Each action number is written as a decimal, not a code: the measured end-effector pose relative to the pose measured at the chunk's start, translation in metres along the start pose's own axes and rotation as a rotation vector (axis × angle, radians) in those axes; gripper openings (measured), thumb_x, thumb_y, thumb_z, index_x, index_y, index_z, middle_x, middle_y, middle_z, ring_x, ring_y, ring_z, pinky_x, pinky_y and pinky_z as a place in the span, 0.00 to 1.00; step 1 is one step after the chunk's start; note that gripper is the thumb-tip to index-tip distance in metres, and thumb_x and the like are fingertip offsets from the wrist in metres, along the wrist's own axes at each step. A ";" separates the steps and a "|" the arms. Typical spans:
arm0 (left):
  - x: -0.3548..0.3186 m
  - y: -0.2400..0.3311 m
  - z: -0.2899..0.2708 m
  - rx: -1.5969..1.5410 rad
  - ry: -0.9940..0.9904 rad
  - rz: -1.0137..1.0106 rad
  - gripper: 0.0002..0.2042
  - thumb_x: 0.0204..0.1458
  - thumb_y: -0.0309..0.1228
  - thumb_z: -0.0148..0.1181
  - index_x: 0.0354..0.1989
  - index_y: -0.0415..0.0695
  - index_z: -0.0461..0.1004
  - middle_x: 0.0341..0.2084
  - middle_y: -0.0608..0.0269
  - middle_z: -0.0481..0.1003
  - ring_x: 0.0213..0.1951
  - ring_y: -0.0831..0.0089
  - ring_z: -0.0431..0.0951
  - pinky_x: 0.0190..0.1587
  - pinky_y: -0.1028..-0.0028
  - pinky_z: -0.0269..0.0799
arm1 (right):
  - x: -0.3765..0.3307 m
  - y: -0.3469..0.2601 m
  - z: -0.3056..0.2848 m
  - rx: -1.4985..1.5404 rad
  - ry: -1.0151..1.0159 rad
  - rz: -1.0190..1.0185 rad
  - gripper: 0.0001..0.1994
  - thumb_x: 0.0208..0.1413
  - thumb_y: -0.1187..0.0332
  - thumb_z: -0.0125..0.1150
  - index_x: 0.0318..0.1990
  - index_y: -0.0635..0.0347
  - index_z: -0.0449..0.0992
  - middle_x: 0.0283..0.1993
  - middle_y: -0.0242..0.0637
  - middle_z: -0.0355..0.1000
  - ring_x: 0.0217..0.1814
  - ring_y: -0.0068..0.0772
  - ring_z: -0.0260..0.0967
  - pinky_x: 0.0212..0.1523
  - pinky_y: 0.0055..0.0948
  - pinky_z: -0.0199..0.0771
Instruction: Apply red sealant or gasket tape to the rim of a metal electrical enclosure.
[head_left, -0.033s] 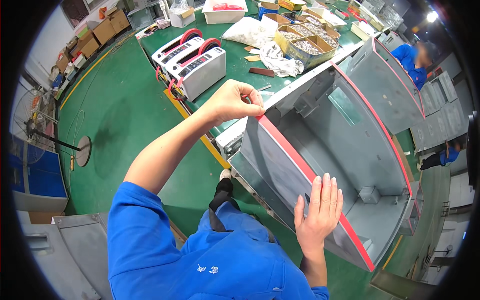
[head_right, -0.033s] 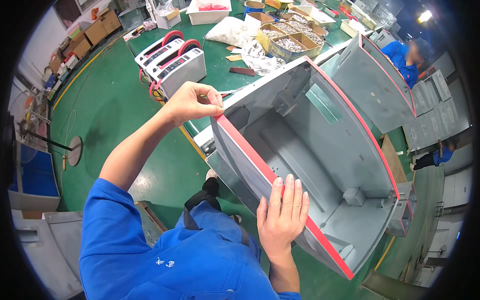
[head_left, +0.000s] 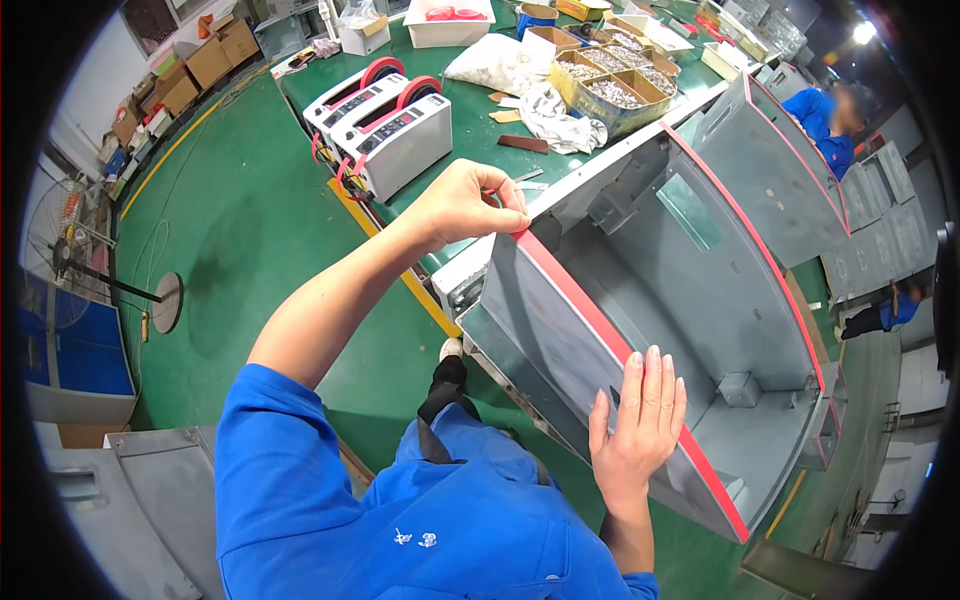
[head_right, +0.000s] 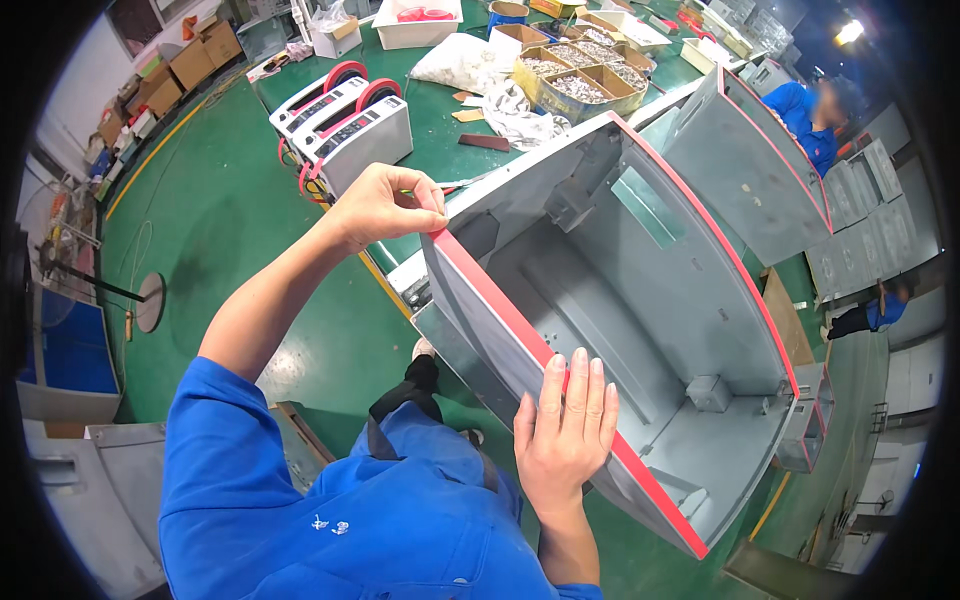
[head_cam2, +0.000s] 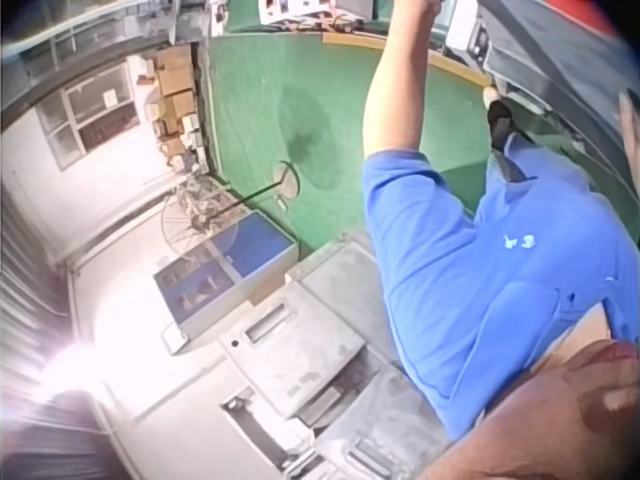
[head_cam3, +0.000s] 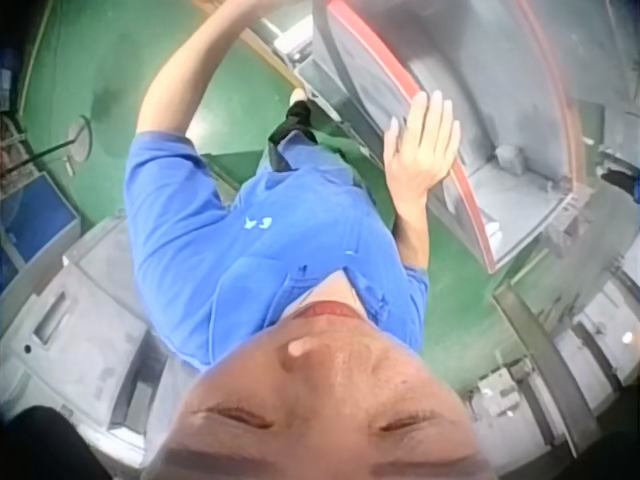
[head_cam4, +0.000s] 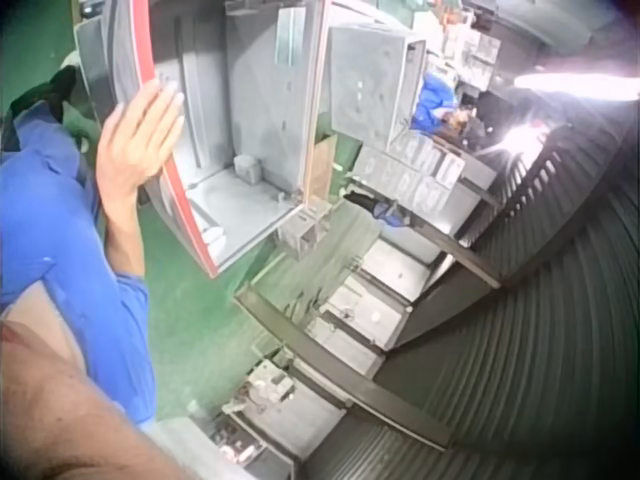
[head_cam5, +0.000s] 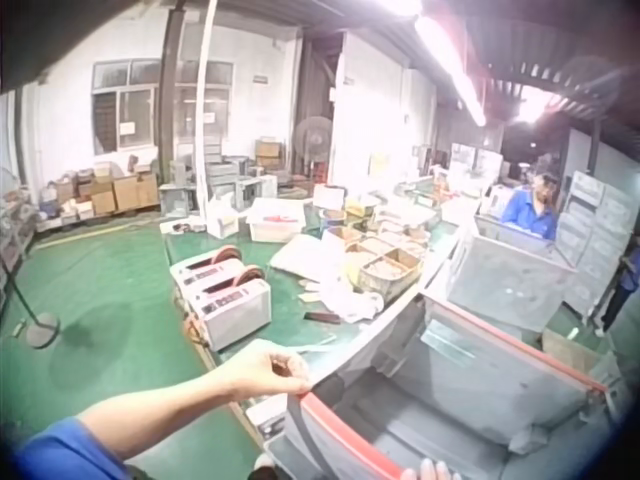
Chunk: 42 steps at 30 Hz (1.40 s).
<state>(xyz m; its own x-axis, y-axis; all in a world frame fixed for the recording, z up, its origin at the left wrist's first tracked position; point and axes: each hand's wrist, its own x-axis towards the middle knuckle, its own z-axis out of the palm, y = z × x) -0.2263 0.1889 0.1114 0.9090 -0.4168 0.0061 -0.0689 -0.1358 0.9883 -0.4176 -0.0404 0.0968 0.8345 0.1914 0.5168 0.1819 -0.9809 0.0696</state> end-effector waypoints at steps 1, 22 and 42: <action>0.000 0.000 0.001 0.002 -0.003 0.018 0.05 0.37 0.21 0.61 0.18 0.39 0.71 0.23 0.65 0.73 0.26 0.82 0.71 0.29 0.83 0.65 | 0.000 0.000 0.000 -0.004 0.002 0.001 0.21 0.49 0.65 0.53 0.51 0.61 0.66 0.53 0.47 0.63 0.55 0.46 0.61 0.55 0.43 0.57; 0.024 -0.097 -0.059 -0.235 -0.006 -0.164 0.14 0.49 0.26 0.52 0.44 0.36 0.68 0.26 0.66 0.71 0.17 0.87 0.61 0.17 0.86 0.55 | 0.045 -0.073 0.031 -0.012 -0.016 0.327 0.23 0.42 0.70 0.59 0.49 0.68 0.66 0.54 0.50 0.62 0.60 0.50 0.56 0.60 0.49 0.45; 0.121 -0.011 0.025 0.022 -0.864 1.152 0.14 0.47 0.31 0.49 0.38 0.32 0.69 0.15 0.58 0.69 0.21 0.67 0.68 0.29 0.70 0.64 | -0.026 -0.038 0.009 -0.473 0.067 0.711 0.20 0.48 0.73 0.44 0.52 0.68 0.63 0.56 0.50 0.59 0.60 0.46 0.56 0.60 0.40 0.53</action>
<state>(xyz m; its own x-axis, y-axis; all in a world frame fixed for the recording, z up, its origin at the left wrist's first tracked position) -0.1254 0.1176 0.0978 -0.1847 -0.7052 0.6845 -0.5931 0.6354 0.4945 -0.4410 -0.0081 0.0728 0.6329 -0.4625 0.6209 -0.6216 -0.7816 0.0514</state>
